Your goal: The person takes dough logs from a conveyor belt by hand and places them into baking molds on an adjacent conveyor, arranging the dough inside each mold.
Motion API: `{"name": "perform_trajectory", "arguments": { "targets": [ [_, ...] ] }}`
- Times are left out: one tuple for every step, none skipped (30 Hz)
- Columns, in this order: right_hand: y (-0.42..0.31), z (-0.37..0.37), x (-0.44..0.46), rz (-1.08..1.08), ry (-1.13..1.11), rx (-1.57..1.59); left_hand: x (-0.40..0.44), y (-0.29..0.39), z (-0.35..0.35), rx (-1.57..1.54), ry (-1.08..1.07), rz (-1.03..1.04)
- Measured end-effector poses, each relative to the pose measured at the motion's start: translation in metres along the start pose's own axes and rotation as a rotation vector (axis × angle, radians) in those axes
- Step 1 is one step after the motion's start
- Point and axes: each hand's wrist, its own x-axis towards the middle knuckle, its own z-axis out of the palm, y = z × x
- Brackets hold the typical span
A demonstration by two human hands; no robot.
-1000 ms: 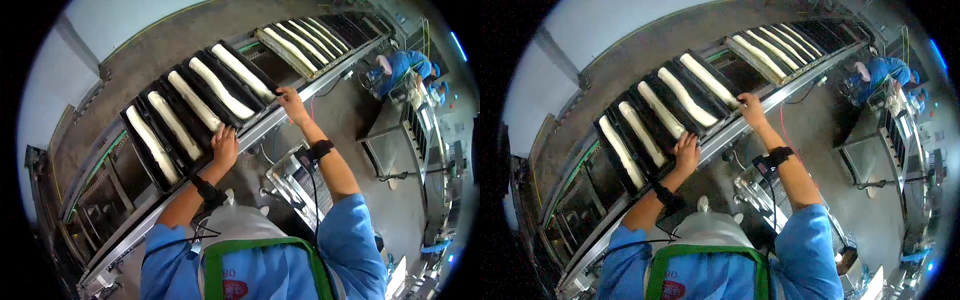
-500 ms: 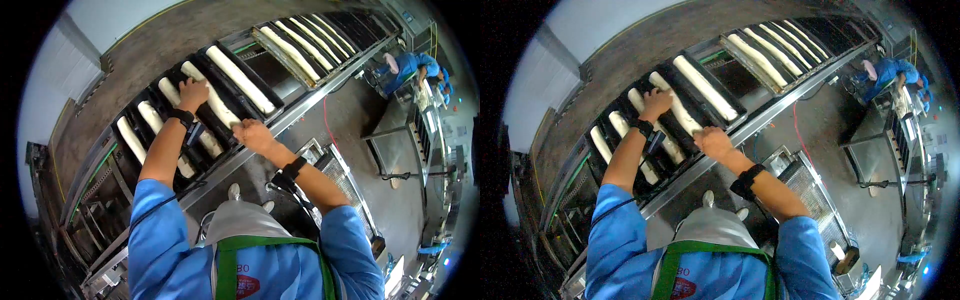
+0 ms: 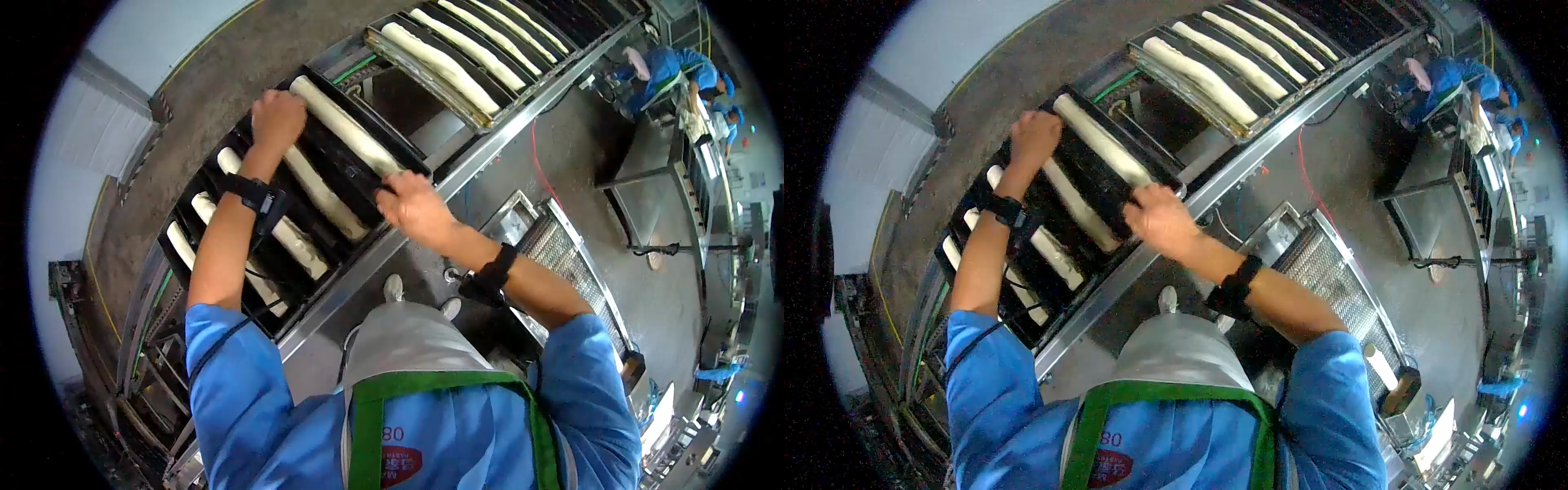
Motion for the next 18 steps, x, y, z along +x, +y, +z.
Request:
{"name": "perform_trajectory", "arguments": {
  "targets": [
    [0.009,-0.001,0.002,0.092,-0.046,-0.062,0.004,0.016,-0.002,-0.062,-0.116,0.048],
    [0.018,0.001,0.002,0.136,-0.173,-0.085,0.005,0.025,0.007,-0.057,-0.149,0.077],
    [0.023,0.002,0.002,0.143,-0.169,-0.088,0.006,0.036,0.023,-0.054,-0.179,0.109],
    [0.024,0.004,0.003,0.144,-0.208,-0.079,0.007,0.04,0.035,-0.063,-0.191,0.107],
    [0.024,0.006,0.003,0.152,-0.247,-0.069,0.009,0.04,0.045,-0.074,-0.205,0.112],
    [0.022,0.007,0.002,0.192,-0.273,-0.068,0.015,0.037,0.056,-0.001,-0.177,0.114],
    [0.021,0.0,0.003,0.171,-0.296,-0.042,0.023,0.039,0.041,0.086,-0.327,0.146],
    [0.022,0.002,-0.002,0.122,-0.31,-0.011,0.028,0.041,0.033,0.152,-0.393,0.129],
    [0.026,0.011,-0.005,0.113,-0.232,0.026,0.027,0.04,0.029,0.087,-0.304,0.116],
    [0.03,0.015,-0.013,0.142,-0.134,0.119,0.027,0.026,0.055,0.099,-0.243,0.247],
    [0.026,0.013,-0.018,0.157,-0.138,0.158,0.027,0.018,0.053,0.197,-0.332,0.411],
    [0.025,0.01,-0.025,0.124,-0.14,0.182,0.031,-0.01,0.09,0.329,-0.332,0.626],
    [0.02,-0.011,-0.031,0.069,-0.22,0.15,0.025,0.016,0.049,0.13,-0.423,0.379],
    [0.021,-0.01,-0.043,-0.017,-0.147,0.099,0.024,-0.009,0.082,-0.156,-0.302,0.234],
    [0.027,-0.026,-0.058,-0.008,-0.138,0.112,0.026,-0.006,0.067,-0.195,-0.491,0.109],
    [0.04,-0.045,-0.075,0.068,-0.087,0.101,0.034,-0.015,0.07,-0.207,-0.548,0.119],
    [0.054,-0.069,-0.102,0.138,-0.042,0.093,0.033,-0.042,0.094,-0.398,-0.373,0.306],
    [0.058,-0.075,-0.125,0.253,-0.062,0.017,0.03,-0.047,0.081,-0.602,-0.552,0.036]
  ]
}}
